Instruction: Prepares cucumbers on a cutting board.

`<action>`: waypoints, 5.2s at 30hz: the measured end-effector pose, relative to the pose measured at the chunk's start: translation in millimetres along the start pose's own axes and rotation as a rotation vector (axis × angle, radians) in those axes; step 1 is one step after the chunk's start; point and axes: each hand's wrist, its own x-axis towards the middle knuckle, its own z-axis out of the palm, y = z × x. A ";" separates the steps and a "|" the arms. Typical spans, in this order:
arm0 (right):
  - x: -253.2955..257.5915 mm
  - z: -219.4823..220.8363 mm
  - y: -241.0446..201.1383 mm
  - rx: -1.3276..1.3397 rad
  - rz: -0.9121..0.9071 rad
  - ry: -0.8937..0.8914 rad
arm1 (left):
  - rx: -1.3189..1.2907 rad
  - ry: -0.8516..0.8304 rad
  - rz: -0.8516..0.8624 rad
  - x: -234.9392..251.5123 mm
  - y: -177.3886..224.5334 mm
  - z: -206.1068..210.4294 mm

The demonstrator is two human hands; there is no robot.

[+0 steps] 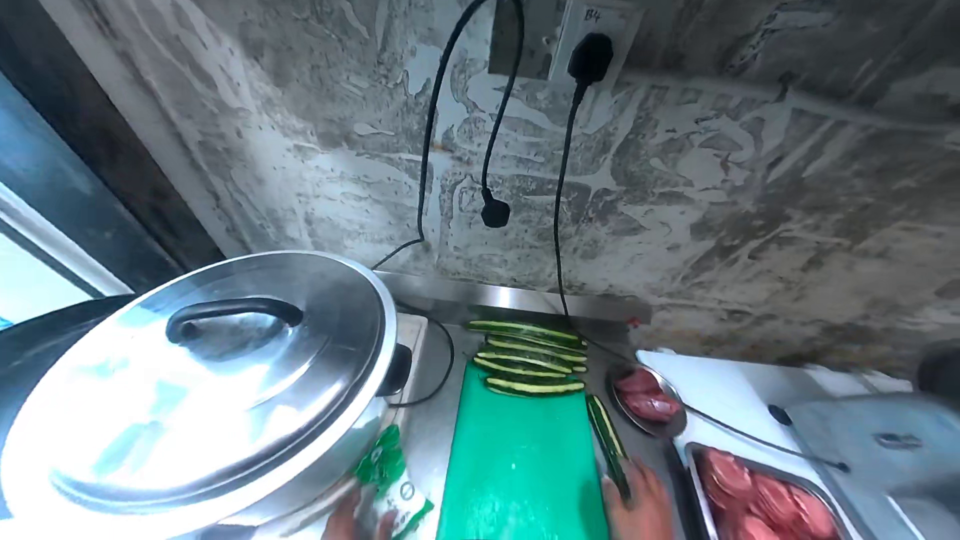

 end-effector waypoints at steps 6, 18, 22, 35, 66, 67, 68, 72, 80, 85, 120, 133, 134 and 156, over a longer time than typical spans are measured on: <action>-15.1 4.0 22.9 -0.036 0.209 -0.094 | 0.015 -0.038 -0.310 25.3 37.6 11.8; -7.3 13.6 23.6 -0.206 0.259 -0.060 | 0.146 -0.103 -0.418 50.2 47.5 34.7; -8.6 17.4 22.2 -0.214 0.267 -0.044 | 0.120 -0.134 -0.281 49.4 46.9 42.4; -12.5 20.9 17.5 -0.208 0.297 -0.005 | 0.353 -0.609 0.190 47.4 65.5 24.5; 2.6 10.1 17.5 -0.142 0.366 -0.085 | 0.491 -0.475 0.487 40.3 94.5 -3.2; 8.0 6.3 17.9 -0.112 0.401 -0.123 | 0.327 -0.420 0.483 40.8 77.6 -3.7; 13.2 3.1 19.2 -0.073 0.435 -0.166 | 0.165 -0.356 0.469 39.5 61.7 -2.2; 19.9 -10.5 12.6 0.278 0.568 -0.321 | -0.251 -0.046 0.245 24.7 27.5 14.8; -55.5 -29.2 4.0 0.530 0.295 -0.501 | -0.119 0.161 0.103 -3.4 32.2 -13.9; -82.3 -16.1 -14.4 0.030 -0.188 -0.645 | 0.106 -0.077 0.639 -10.0 62.4 5.2; -32.4 64.4 -38.1 -0.332 -0.252 -0.340 | 0.670 -0.461 0.750 33.4 93.9 141.8; -10.4 67.4 -46.2 -0.339 -0.177 -0.346 | 0.710 -0.434 0.698 51.4 105.1 152.8; -43.4 64.4 -38.5 -0.323 -0.240 -0.301 | 0.654 -0.449 0.736 27.1 90.9 139.3; 47.6 73.4 -54.0 -0.289 -0.091 -0.287 | 0.742 -0.349 0.647 99.6 141.5 187.9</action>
